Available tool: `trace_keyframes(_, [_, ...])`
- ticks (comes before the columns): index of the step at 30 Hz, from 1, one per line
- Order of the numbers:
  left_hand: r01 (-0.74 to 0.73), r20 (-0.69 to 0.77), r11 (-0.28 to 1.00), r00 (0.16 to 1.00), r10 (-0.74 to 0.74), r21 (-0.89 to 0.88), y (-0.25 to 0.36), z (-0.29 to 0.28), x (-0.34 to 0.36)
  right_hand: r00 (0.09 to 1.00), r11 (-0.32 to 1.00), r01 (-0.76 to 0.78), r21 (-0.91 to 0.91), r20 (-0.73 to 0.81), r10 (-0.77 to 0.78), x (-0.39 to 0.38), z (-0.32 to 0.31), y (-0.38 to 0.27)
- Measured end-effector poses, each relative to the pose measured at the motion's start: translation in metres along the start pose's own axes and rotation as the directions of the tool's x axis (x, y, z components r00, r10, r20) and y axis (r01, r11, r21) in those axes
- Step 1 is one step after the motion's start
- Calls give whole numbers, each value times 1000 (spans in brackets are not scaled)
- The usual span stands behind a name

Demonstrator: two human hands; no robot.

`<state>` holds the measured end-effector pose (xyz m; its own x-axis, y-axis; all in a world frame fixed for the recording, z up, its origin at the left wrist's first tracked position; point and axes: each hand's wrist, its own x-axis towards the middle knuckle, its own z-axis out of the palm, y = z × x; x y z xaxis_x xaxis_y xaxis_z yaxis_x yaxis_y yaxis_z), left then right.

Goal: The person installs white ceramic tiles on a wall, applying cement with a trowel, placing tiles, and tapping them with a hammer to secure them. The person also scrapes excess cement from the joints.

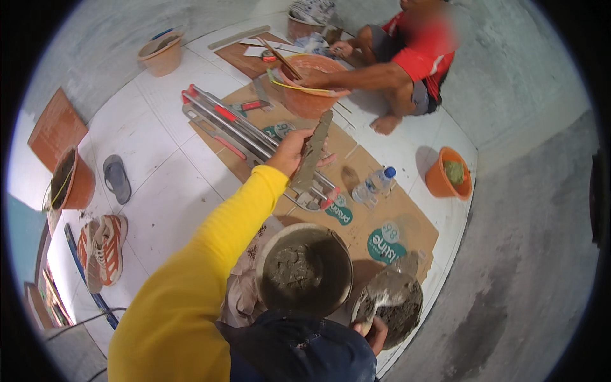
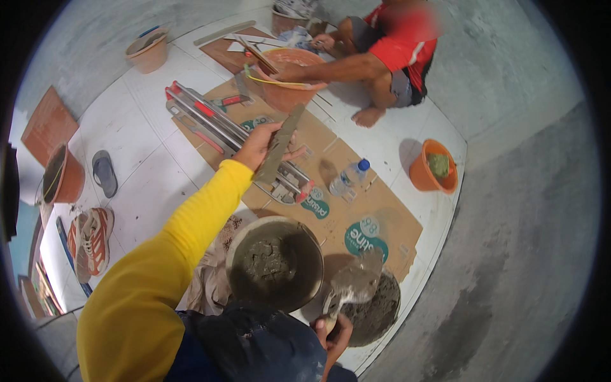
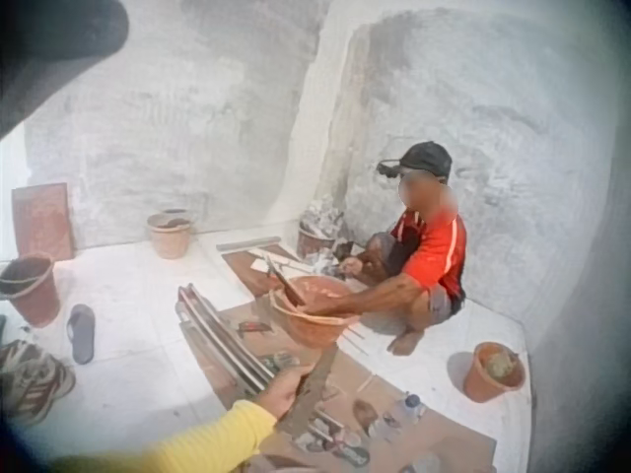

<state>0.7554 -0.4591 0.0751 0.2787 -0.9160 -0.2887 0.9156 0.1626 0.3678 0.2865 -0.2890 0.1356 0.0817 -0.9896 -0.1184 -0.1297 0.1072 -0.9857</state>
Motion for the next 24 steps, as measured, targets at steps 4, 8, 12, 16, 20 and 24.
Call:
trace_keyframes(4, [146,13,985,989,-146,-89,-29,30,-64,986,990,4,-141,165,19,25,0,-11])
trace_keyframes(8, [185,39,983,982,-185,9,-56,50,-110,958,913,194,-358,269,-98,47,-4,-18])
trace_keyframes(12, [189,58,968,978,-201,163,-72,62,-143,872,735,485,-474,326,-365,71,-6,-48])
trace_keyframes(16, [177,80,939,975,-209,295,-81,70,-166,787,543,616,-570,416,-456,94,-19,-86])
trace_keyframes(20, [213,126,929,957,-260,303,-84,69,-176,885,766,422,-484,403,-233,108,-32,-103])
trace_keyframes(24, [265,178,920,929,-323,288,-86,62,-178,899,961,98,-257,437,25,106,-37,-99])
